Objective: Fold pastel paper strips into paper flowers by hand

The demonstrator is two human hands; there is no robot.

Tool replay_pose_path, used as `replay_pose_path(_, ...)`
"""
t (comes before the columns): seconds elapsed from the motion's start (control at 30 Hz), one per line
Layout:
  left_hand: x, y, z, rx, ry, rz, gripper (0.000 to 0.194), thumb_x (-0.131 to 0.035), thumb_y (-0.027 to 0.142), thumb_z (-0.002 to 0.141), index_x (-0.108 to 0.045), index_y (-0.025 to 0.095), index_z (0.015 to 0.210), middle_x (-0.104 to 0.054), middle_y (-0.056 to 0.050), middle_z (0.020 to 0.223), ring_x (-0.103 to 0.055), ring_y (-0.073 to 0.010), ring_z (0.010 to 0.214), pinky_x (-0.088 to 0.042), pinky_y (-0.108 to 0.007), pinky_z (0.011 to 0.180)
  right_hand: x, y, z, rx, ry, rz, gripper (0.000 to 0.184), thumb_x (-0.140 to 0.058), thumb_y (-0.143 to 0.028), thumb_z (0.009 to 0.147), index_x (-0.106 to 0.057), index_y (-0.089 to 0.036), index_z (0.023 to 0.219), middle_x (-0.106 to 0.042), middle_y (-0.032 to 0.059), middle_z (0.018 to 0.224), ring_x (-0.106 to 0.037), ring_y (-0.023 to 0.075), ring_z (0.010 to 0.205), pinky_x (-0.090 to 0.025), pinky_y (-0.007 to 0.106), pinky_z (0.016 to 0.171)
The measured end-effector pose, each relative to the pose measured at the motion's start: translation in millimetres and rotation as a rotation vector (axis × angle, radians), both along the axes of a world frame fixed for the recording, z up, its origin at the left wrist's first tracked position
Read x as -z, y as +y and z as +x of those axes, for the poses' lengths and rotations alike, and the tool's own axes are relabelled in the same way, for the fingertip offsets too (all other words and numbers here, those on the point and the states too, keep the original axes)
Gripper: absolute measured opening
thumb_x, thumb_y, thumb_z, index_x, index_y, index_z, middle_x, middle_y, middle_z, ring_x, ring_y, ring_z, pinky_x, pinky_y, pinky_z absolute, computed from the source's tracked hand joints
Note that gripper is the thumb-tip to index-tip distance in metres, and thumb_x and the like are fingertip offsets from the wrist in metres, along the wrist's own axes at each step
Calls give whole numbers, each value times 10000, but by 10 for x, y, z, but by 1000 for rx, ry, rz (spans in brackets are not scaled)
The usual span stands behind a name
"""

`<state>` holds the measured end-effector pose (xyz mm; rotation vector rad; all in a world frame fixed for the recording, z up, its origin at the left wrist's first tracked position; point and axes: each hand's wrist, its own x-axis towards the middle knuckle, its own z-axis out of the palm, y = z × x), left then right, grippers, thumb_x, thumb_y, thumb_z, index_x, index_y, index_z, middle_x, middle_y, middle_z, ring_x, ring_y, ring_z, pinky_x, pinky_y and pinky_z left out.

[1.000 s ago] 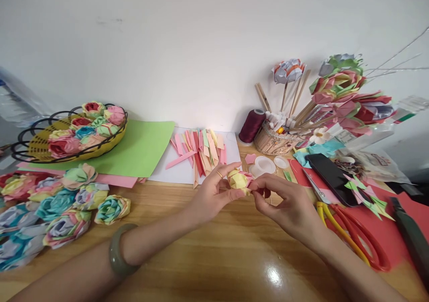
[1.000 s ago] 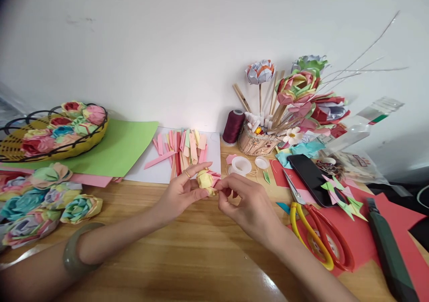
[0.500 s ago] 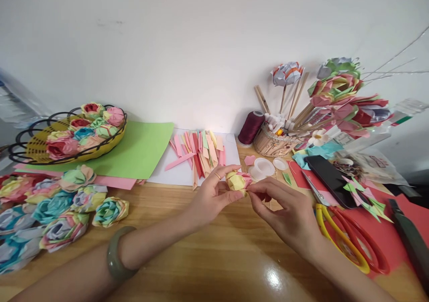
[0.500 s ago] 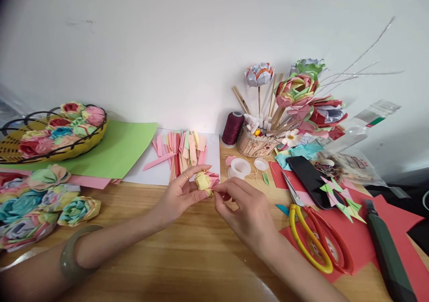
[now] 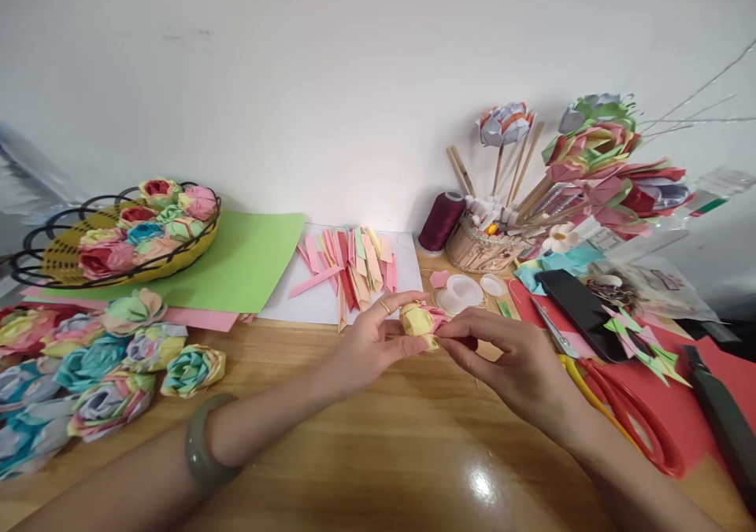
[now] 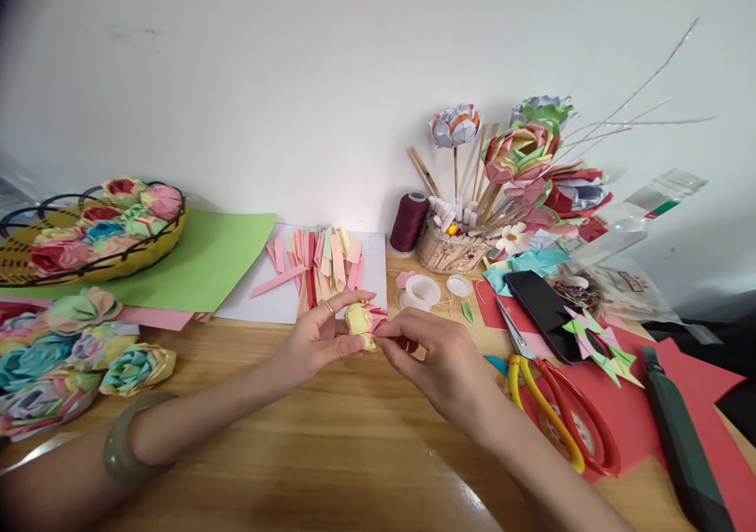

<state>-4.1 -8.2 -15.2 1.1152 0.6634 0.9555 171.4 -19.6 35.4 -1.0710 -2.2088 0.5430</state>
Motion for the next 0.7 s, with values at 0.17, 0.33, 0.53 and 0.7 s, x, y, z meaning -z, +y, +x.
replay_pose_path(0.17, -10, 0, 2, -18, -4, -3, 505, -695, 262, 654, -516, 240, 1125, -604, -37, 970, -588, -150, 837, -467, -312, 786, 3, -10, -18, 6, 6, 30, 103, -527, -143, 798, -614, -178, 756, -633, 9, 670, -578, 114, 584, -465, 232, 524)
replay_pose_path(0.33, -38, -11, 4, -13, -17, -9, 493, -687, 243, 662, -516, 235, 1125, -612, -26, 928, -588, -144, 824, -469, -306, 780, 2, -30, -41, 41, 8, 69, 86, -543, -137, 788, -601, -176, 738, -625, 10, 656, -565, 112, 565, -456, 232, 509)
replay_pose_path(0.53, -56, -16, 10, -43, -18, 0, 480, -681, 230, 666, -514, 219, 1116, -613, -34, 955, -591, -146, 833, -483, -309, 776, 22, -58, -78, 75, 14, 178, 111, -536, -83, 757, -603, -166, 788, -626, 17, 676, -562, 105, 563, -476, 225, 522)
replay_pose_path(0.7, -53, -34, 32, -43, -24, -27, 489, -663, 217, 689, -481, 208, 1143, -627, -14, 870, -595, -123, 806, -477, -295, 796, 52, -46, -96, 113, -12, 306, 154, -524, -36, 724, -615, -135, 800, -632, 40, 679, -575, 111, 581, -482, 223, 536)
